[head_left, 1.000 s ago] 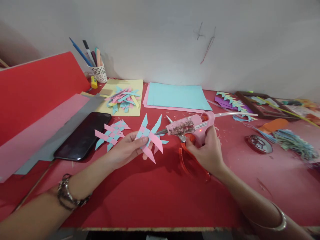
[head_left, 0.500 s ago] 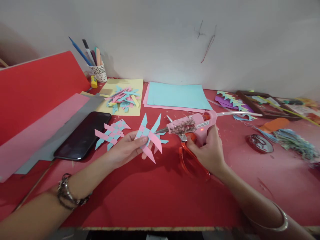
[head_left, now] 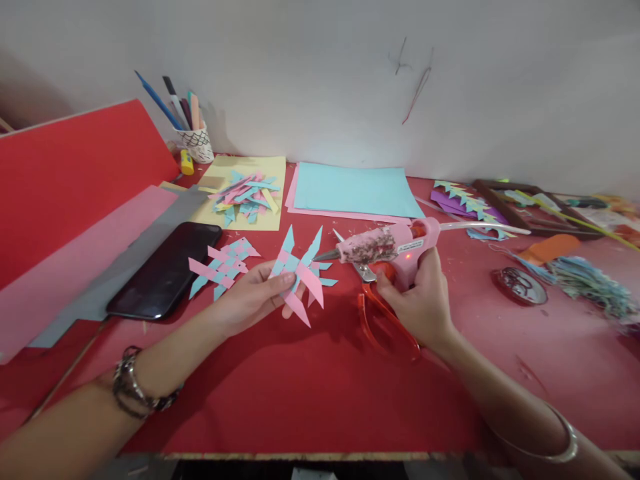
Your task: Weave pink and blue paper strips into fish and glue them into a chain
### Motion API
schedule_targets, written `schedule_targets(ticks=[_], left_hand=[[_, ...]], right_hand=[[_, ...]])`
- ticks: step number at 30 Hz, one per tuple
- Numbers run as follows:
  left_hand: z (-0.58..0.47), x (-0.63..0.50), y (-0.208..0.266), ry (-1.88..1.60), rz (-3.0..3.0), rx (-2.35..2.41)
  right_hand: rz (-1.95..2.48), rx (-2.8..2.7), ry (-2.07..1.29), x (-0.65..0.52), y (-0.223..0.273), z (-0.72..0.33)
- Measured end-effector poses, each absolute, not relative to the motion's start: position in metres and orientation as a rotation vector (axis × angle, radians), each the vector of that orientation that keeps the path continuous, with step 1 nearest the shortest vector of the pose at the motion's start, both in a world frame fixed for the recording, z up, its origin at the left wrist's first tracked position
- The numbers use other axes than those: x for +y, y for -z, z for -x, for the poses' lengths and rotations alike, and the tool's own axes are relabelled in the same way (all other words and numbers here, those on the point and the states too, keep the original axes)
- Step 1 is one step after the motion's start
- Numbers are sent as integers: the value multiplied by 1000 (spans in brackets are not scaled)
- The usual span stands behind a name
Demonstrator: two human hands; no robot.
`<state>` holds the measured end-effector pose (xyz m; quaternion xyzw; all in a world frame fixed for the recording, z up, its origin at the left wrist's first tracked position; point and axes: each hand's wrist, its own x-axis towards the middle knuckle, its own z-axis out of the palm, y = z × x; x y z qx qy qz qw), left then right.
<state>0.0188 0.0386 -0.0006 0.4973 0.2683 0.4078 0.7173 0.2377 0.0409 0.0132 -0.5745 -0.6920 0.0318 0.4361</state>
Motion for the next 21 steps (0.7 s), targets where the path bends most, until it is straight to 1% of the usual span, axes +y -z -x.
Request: schedule_targets(ticks=[21], left_hand=[[-18,39,1,-883,-1120,602]], right_hand=[[1457,-1693,-4,42,-10,-241]])
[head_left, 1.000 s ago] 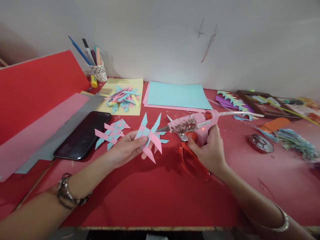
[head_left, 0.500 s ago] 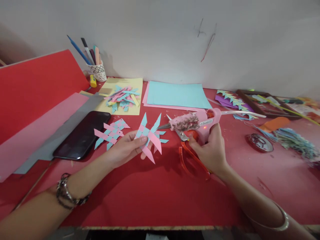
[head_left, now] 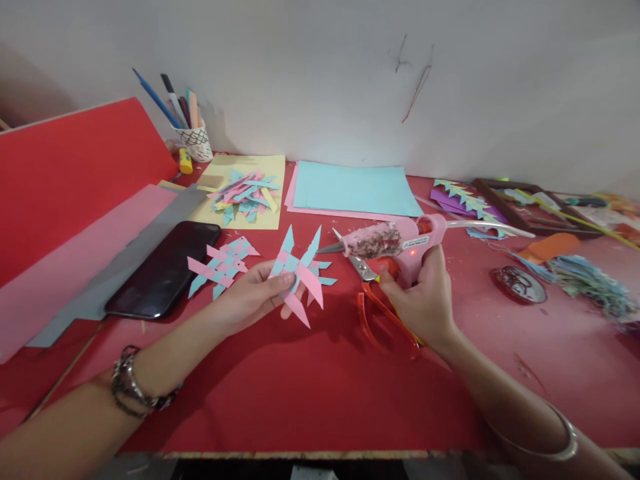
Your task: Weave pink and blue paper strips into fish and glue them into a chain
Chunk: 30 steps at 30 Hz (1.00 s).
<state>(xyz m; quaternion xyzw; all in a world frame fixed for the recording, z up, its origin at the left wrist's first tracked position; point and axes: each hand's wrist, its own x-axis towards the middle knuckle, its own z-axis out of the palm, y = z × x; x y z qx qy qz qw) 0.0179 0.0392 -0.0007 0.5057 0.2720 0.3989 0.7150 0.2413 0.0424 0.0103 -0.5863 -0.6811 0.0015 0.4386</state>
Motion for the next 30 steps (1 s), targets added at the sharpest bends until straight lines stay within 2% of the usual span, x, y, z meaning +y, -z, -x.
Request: schedule_targets(ticks=[22,30], left_hand=[[-19,39,-1,-896,-1135,653],[-16,41,7,-1122,-1204,942]], right_hand=[[1475,-1607,-28,41,-15,-239],[1460,-1629,-65,40,-17,-239]])
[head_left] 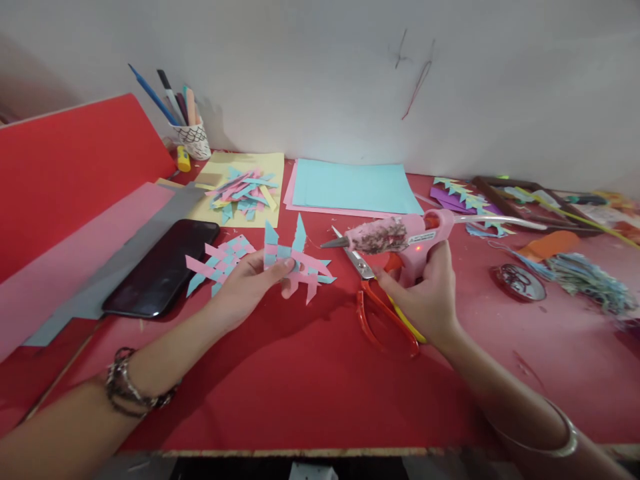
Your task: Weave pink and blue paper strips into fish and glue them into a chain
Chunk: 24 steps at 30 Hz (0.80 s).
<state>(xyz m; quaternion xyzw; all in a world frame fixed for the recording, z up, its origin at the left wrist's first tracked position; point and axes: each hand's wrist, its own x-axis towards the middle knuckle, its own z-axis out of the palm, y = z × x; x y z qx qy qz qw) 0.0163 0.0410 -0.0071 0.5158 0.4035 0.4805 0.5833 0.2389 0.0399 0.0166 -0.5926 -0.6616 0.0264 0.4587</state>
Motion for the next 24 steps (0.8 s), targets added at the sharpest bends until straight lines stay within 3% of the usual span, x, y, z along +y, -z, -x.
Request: schedule_targets(ticks=[8,24], left_hand=[[-20,37,-3,-1126,-1485,1018],[-22,37,-5,-1151,-1492,1072]], right_hand=[[1451,-1734,-117,39,-16,-238],[1467,-1788,-72,40,-19,-237]])
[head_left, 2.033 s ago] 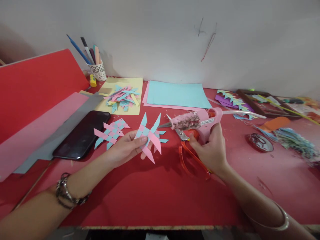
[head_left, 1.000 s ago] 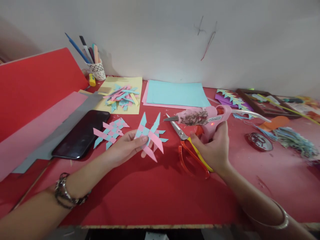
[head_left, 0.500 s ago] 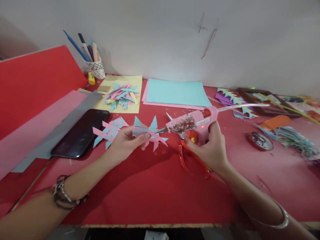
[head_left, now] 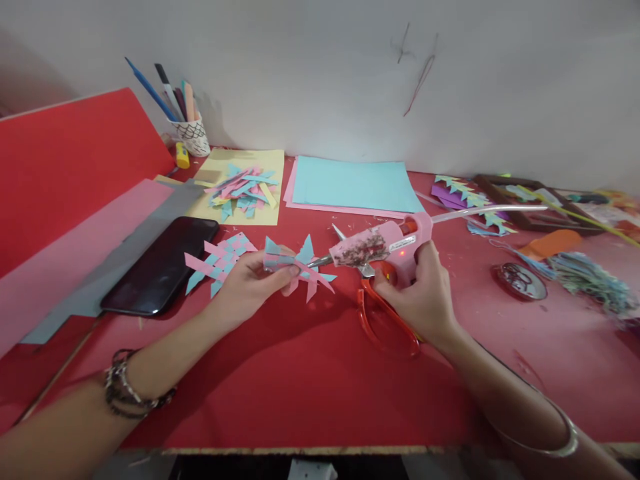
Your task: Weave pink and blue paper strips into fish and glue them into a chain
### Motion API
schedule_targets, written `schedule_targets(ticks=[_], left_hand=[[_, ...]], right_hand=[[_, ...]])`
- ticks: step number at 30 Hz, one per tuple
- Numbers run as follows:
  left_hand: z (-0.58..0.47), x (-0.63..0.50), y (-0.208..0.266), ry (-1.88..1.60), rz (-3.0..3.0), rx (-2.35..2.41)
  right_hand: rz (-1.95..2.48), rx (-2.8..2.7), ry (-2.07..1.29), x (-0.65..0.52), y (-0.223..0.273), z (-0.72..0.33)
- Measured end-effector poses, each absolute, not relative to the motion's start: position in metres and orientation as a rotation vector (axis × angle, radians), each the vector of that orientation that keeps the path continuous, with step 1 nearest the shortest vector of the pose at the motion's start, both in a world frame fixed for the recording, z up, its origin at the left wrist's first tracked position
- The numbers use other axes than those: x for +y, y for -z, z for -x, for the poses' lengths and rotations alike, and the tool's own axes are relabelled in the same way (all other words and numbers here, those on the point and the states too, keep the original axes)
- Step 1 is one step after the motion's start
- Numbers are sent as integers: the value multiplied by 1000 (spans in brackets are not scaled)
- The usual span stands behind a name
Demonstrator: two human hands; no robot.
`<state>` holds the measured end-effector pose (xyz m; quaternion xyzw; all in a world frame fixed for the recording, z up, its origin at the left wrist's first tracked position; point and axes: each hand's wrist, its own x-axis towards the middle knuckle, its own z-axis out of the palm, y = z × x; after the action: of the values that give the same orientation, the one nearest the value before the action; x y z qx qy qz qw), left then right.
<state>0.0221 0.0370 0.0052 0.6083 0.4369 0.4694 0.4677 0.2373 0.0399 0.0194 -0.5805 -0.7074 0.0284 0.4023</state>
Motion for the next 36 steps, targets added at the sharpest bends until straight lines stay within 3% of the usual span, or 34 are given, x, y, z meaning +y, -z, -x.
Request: schedule_targets(ticks=[36], left_hand=[[-20,41,1,-1256,-1291,1132]], right_hand=[[1461,-1798,-91,42,-18,-240]])
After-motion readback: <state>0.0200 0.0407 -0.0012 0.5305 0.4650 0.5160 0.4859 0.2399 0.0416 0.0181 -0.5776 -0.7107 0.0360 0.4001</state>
